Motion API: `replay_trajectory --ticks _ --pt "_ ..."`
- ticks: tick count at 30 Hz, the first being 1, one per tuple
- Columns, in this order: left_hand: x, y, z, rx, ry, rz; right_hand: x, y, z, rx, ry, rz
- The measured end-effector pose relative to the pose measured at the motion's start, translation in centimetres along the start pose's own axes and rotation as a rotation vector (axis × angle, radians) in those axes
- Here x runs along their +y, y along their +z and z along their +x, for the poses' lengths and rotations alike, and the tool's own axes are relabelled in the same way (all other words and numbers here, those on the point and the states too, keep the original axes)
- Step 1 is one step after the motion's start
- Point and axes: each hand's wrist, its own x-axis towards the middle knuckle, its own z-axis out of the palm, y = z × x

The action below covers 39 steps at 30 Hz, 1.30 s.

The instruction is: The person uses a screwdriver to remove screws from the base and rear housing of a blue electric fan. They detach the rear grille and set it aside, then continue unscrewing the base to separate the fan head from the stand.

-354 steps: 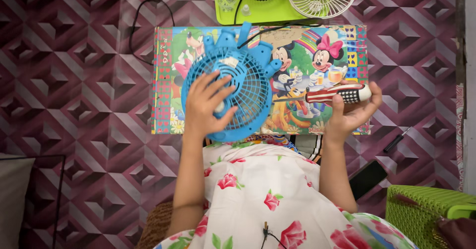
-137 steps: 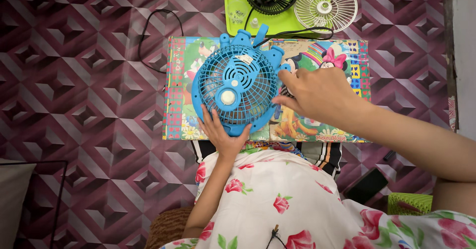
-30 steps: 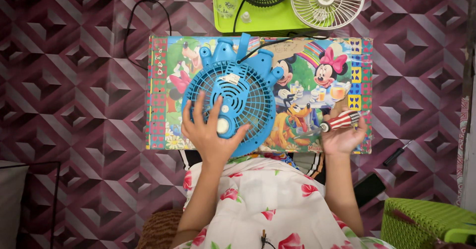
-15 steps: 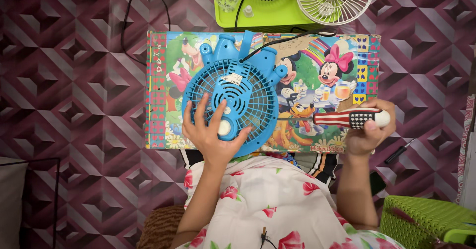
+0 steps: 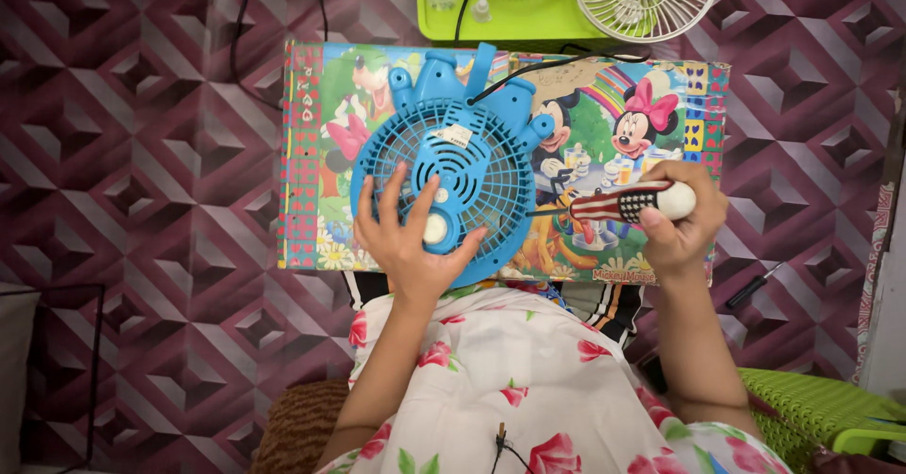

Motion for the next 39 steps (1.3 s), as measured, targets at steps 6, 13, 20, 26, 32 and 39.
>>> replay_trajectory --ticks 6,13,20,26,32,39 --pt "0.1 0.0 0.0 0.0 -0.007 0.003 -3.6 1.1 2.5 -0.197 -0.218 -0.152" --pt "0.2 0.1 0.1 -0.005 -0.011 0.001 -9.1 4.0 4.2 -0.49 -0.428 -0.319" --pt "0.2 0.0 0.0 -0.003 -0.013 -0.006 -12.1 4.1 5.9 -0.458 -0.394 -0.413" --pt "0.2 0.0 0.1 0.004 -0.006 -0.002 -14.4 3.1 6.1 -0.537 -0.391 -0.619" --pt "0.2 -0.1 0.2 -0.004 -0.003 -0.008 -15.1 3.6 7.2 -0.734 -0.328 -0.818" --pt "0.1 0.2 0.0 0.006 0.001 0.004 -15.4 4.7 9.0 -0.764 -0.34 -1.077"
